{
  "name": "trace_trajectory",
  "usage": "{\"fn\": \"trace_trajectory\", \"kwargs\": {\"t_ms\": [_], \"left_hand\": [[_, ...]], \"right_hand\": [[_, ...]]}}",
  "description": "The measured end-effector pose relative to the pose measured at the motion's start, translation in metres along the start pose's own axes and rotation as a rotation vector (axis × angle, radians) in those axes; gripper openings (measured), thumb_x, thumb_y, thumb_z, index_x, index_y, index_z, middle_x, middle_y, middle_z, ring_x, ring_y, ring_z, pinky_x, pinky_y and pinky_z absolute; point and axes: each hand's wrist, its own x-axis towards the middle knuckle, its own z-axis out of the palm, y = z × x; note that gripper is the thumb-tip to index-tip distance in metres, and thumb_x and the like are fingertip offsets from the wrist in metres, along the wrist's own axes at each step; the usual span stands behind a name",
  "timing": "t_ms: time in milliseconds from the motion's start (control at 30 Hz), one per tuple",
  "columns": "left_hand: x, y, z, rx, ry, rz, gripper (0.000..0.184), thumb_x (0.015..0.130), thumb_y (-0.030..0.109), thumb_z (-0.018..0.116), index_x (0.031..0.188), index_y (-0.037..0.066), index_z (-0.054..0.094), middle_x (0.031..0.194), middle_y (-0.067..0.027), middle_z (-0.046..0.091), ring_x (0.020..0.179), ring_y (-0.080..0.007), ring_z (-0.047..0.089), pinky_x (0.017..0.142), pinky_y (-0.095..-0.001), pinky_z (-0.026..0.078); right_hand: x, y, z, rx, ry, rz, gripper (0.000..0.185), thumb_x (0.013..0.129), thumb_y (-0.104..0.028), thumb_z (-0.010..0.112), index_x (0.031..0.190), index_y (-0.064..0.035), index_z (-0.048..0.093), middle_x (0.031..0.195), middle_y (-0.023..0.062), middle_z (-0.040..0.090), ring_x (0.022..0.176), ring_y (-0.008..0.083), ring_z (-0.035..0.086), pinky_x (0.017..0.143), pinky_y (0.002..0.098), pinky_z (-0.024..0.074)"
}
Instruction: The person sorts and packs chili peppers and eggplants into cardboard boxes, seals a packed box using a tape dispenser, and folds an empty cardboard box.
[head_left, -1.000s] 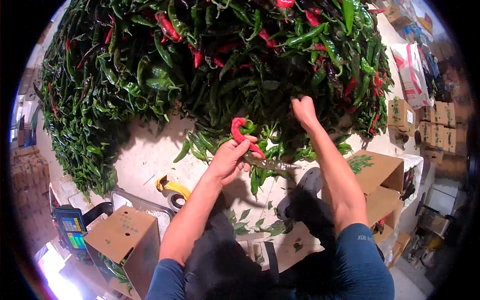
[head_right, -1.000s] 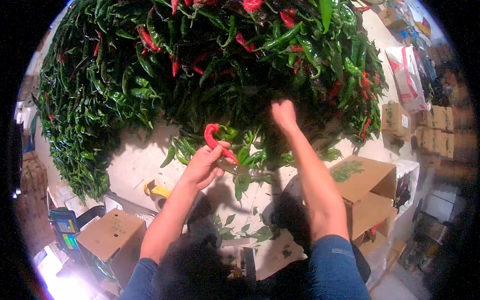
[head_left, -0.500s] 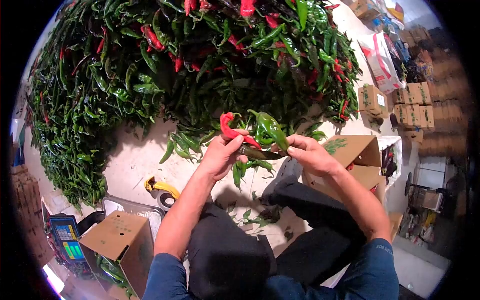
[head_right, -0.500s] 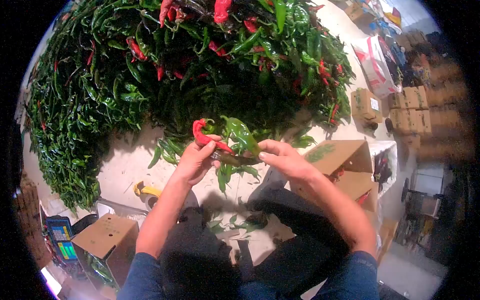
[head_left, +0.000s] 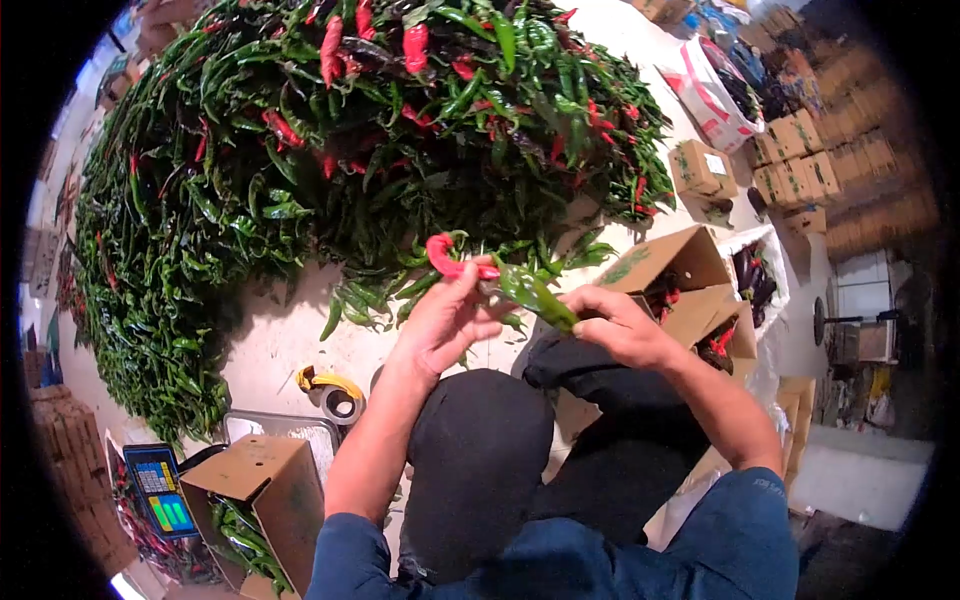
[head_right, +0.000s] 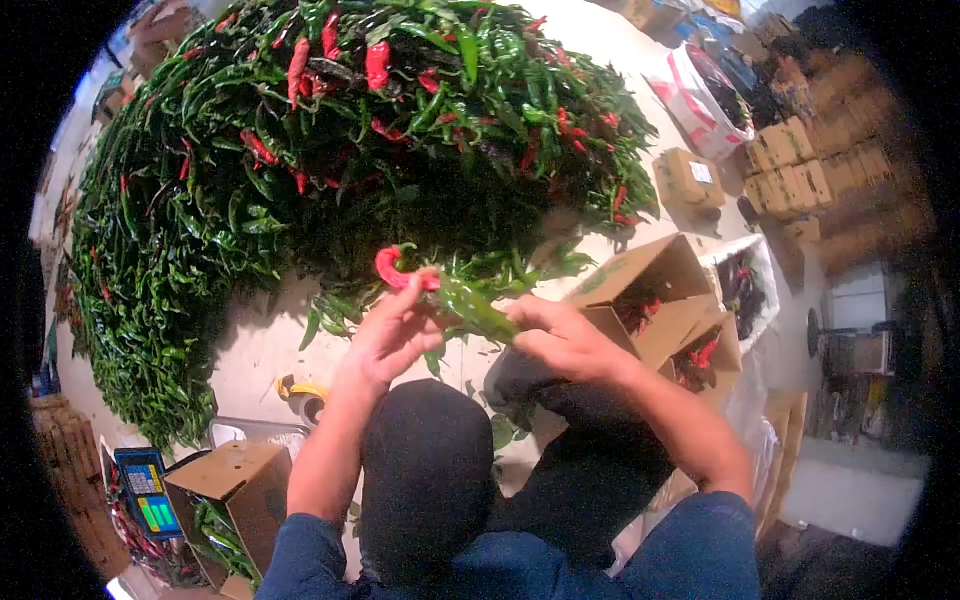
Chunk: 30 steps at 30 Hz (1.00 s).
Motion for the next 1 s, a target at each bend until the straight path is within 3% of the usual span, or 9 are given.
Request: {"fn": "trace_trajectory", "kwargs": {"t_ms": [233,333,400,467,633,733,900,933,1000], "left_hand": [[-0.02,0.0,0.03,0.277,0.053,-0.05,0.05,0.099,0.034,0.062,0.14,0.008,0.048,0.103,-0.0161,0.072,0.076,-0.0215,0.07,0.055,-0.0253,0.053],[-0.024,-0.005,0.049,0.603,0.118,0.105,0.042,0.097,0.03,0.066,0.127,0.001,0.06,0.103,-0.012,0.072,0.084,-0.0176,0.069,0.073,-0.0312,0.054],[-0.03,-0.002,0.065,0.81,0.115,0.154,0.03,0.096,0.028,0.068,0.109,0.001,0.071,0.099,-0.0076,0.074,0.083,-0.0149,0.068,0.076,-0.0299,0.052],[-0.03,0.001,0.074,1.07,0.075,0.184,0.026,0.095,0.027,0.068,0.104,0.003,0.074,0.094,-0.0044,0.074,0.083,-0.0129,0.067,0.076,-0.0289,0.051],[-0.023,-0.032,0.146,2.141,-0.029,0.779,0.021,0.081,0.024,0.074,0.075,0.006,0.065,0.073,-0.0115,0.065,0.071,-0.031,0.066,0.061,-0.0427,0.052],[-0.014,-0.061,0.171,2.27,-0.259,0.979,0.024,0.075,0.025,0.077,0.076,0.008,0.059,0.069,-0.008,0.06,0.068,-0.0298,0.064,0.059,-0.0424,0.052],[-0.039,-0.042,0.183,2.074,-0.385,0.506,0.06,0.081,0.032,0.08,0.13,0.008,0.057,0.108,-0.0145,0.069,0.096,-0.0337,0.068,0.079,-0.0408,0.056],[-0.044,-0.036,0.178,2.068,-0.313,0.485,0.068,0.081,0.032,0.081,0.139,0.009,0.053,0.115,-0.0155,0.069,0.101,-0.0333,0.068,0.083,-0.0401,0.055],[-0.054,-0.025,0.171,1.825,-0.151,0.46,0.058,0.084,0.025,0.08,0.133,0.002,0.057,0.11,-0.0162,0.069,0.095,-0.0252,0.069,0.084,-0.035,0.055]], "right_hand": [[-0.087,0.017,-0.026,-0.042,0.461,-0.144,0.02,0.085,-0.006,0.06,0.103,0.0034,0.061,0.113,0.0124,0.065,0.103,0.0188,0.061,0.094,0.0331,0.0473],[-0.112,0.04,-0.054,-0.114,0.772,-0.087,0.022,0.089,-0.009,0.058,0.107,0.0029,0.06,0.106,0.011,0.064,0.097,0.0173,0.061,0.088,0.0319,0.0488],[-0.122,0.051,-0.076,-0.448,0.861,0.18,0.026,0.09,-0.012,0.06,0.111,0.0028,0.061,0.11,0.0203,0.065,0.101,0.0268,0.064,0.091,0.037,0.0493],[-0.135,0.074,-0.082,-1.372,0.908,-0.023,0.029,0.091,-0.017,0.063,0.112,0.0034,0.061,0.11,0.0236,0.065,0.105,0.0311,0.064,0.094,0.0396,0.049],[-0.103,-0.012,-0.014,0.132,0.568,0.112,0.04,0.096,-0.023,0.067,0.129,-0.0008,0.06,0.1,0.0079,0.067,0.076,0.0113,0.065,0.066,0.0266,0.054],[-0.087,-0.001,0.033,0.277,0.568,-0.088,0.019,0.099,-0.021,0.061,0.104,-0.0024,0.065,0.081,0.0009,0.064,0.067,0.0076,0.059,0.056,0.0248,0.0489],[-0.13,0.036,-0.023,0.678,0.787,0.015,0.023,0.096,-0.02,0.058,0.087,-0.0005,0.066,0.076,0.0099,0.068,0.059,0.0129,0.063,0.05,0.0245,0.0483],[-0.152,0.035,-0.052,0.33,0.915,-0.105,0.025,0.095,-0.022,0.06,0.084,-0.0008,0.066,0.074,0.009,0.067,0.058,0.0132,0.062,0.048,0.0248,0.0471],[-0.18,0.071,-0.15,0.407,1.328,0.041,0.029,0.095,-0.029,0.062,0.086,-0.0022,0.066,0.075,0.008,0.066,0.066,0.016,0.064,0.057,0.0294,0.0505]]}}
